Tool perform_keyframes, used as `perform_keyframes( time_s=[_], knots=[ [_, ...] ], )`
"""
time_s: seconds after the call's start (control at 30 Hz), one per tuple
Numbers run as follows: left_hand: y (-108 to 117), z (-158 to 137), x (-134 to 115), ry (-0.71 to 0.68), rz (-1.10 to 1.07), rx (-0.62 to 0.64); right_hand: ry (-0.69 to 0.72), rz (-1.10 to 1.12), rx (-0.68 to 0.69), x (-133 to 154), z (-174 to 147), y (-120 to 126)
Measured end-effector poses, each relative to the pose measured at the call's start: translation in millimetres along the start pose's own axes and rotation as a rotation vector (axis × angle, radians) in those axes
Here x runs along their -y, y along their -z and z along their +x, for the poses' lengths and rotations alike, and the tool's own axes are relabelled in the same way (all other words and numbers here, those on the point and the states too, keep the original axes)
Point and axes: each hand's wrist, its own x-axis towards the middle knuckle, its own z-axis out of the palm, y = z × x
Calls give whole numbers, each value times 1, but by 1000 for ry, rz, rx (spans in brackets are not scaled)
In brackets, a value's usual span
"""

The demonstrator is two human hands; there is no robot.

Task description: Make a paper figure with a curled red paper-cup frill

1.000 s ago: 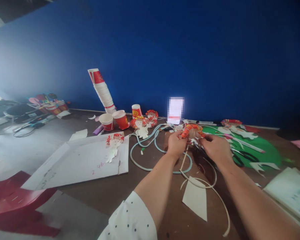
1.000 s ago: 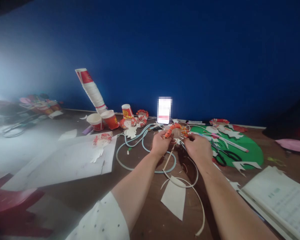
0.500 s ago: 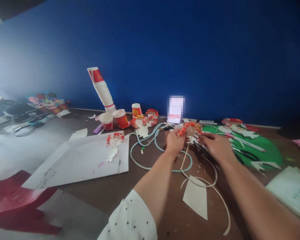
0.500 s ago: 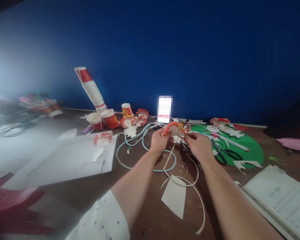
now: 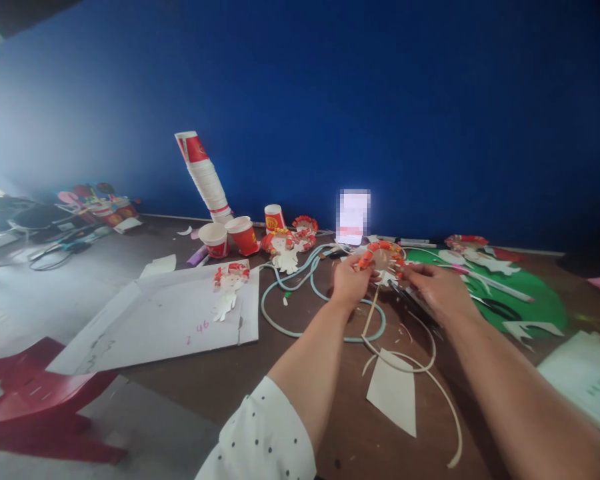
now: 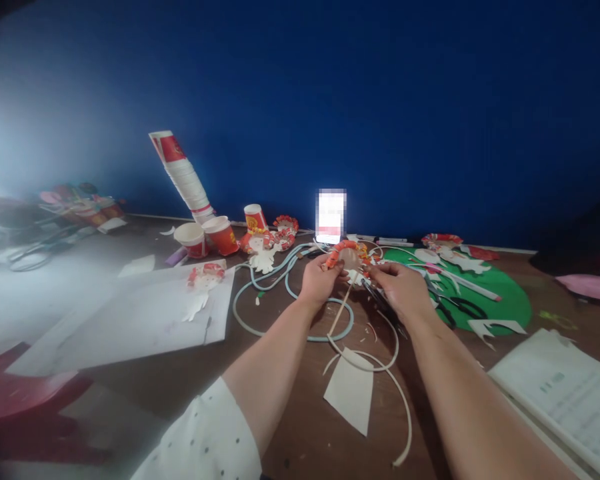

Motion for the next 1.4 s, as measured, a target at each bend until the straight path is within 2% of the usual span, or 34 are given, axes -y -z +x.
perform_keyframes(
  time_s=[0.2,0.53,0.77,0.9,1.17,1.4],
  knots=[
    [0,-1,-1,-3,-27,25,-94,254,13,-3,1,-9],
    [-1,2,3,-11,-74,26,78,41,7,-8,4,-5],
    [0,2,3,-1,-64,33,-5,252,93,-18,14,-7],
    [0,1,2,34,-55,46,-14,224,127,-14,10,-4],
    [-1,0,4,87,-89,74,70,73,149,-10,6,1],
    [-2,-2,2,116,-85,90,66,191,208,-27,18,-4]
  ],
)
